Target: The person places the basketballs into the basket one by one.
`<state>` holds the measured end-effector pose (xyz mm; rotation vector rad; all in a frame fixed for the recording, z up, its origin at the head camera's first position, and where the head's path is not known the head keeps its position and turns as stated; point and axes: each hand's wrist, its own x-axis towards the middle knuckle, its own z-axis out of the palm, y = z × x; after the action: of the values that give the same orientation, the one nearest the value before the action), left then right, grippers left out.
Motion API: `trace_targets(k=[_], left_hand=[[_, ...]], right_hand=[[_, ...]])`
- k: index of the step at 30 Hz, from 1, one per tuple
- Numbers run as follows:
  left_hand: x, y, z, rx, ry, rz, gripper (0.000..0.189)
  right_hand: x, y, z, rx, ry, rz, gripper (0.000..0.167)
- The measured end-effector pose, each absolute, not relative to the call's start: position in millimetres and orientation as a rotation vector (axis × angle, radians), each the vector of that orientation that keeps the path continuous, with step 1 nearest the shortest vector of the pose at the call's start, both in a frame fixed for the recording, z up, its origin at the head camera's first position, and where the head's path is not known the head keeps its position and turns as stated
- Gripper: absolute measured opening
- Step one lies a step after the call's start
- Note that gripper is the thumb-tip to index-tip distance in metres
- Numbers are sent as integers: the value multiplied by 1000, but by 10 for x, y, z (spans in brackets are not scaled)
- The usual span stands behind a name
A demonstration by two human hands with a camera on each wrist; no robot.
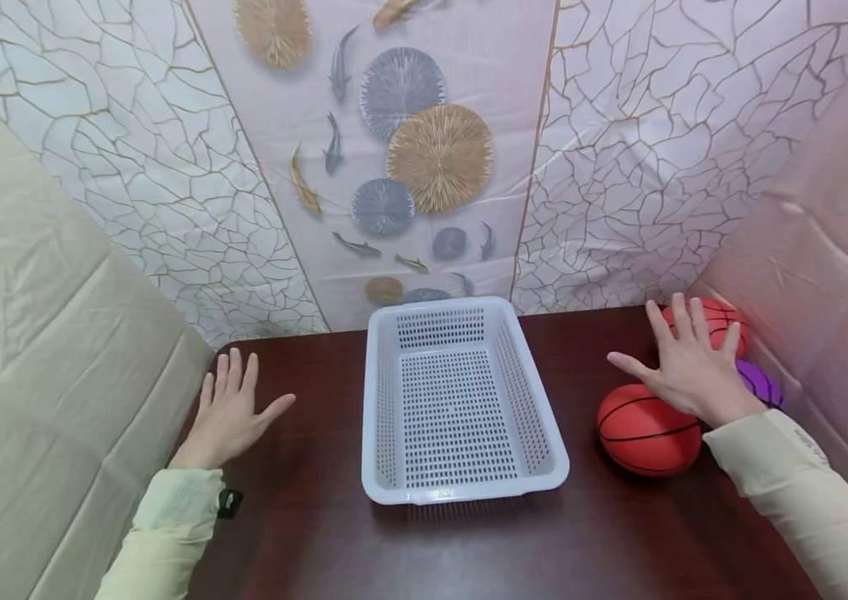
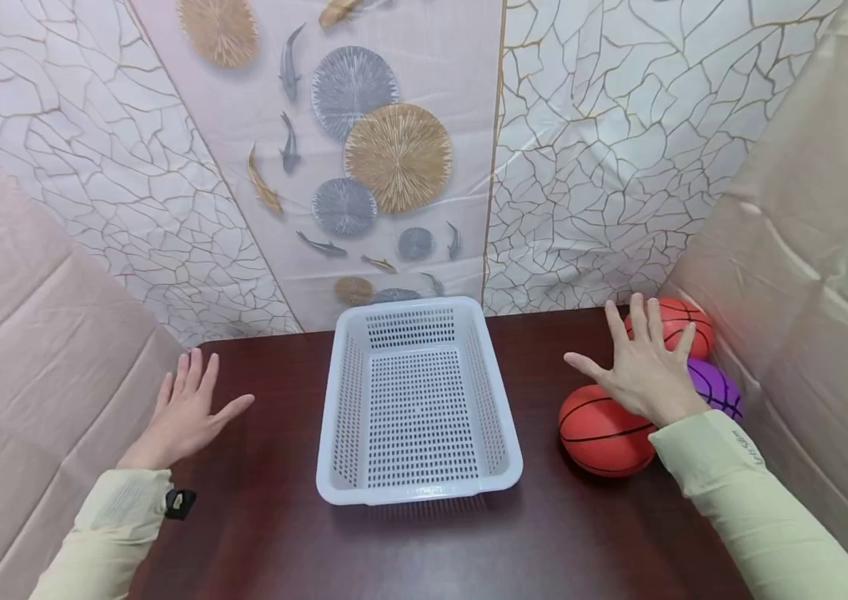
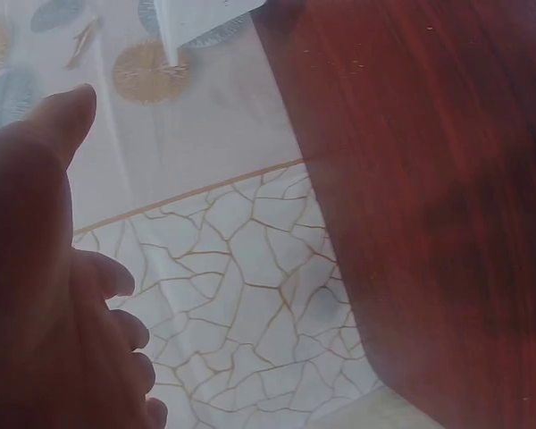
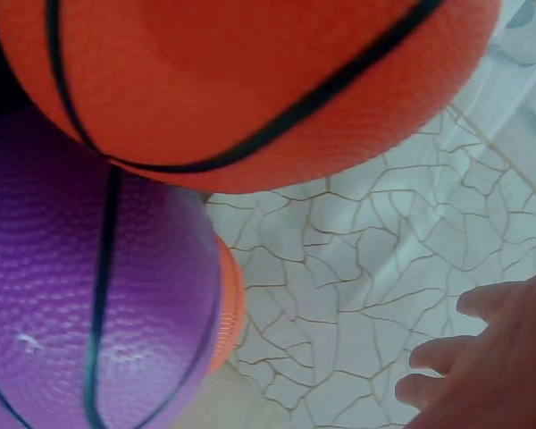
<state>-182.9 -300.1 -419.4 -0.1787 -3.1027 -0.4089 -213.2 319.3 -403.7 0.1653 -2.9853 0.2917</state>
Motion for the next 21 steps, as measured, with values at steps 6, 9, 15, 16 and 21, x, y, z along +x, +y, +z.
trace_targets(k=[6,9,15,16,21], left_hand=[[-1623,-2841,-4260,-225,-3042,-485,99],[-1489,-2594,-4277,-290,-2978,-602,96],[-1174,-1939,-4422,-401,-2860,-860,93],[-1122,-1842,-4462,-420,-2848,-881,94],[-983,-1499,-4655,-470,-2798,-922,106]], right_hand=[[-1992,3225,-4011,131,-2993,302,103],[-1899,3210,-3998,106,-2961,359,105],[-1537,3134,-4173,119,-2834,466,108],[-1470,3110,-4242,125,-2813,481,107],[-1266,2971,-4586,63,-2760,547,106]])
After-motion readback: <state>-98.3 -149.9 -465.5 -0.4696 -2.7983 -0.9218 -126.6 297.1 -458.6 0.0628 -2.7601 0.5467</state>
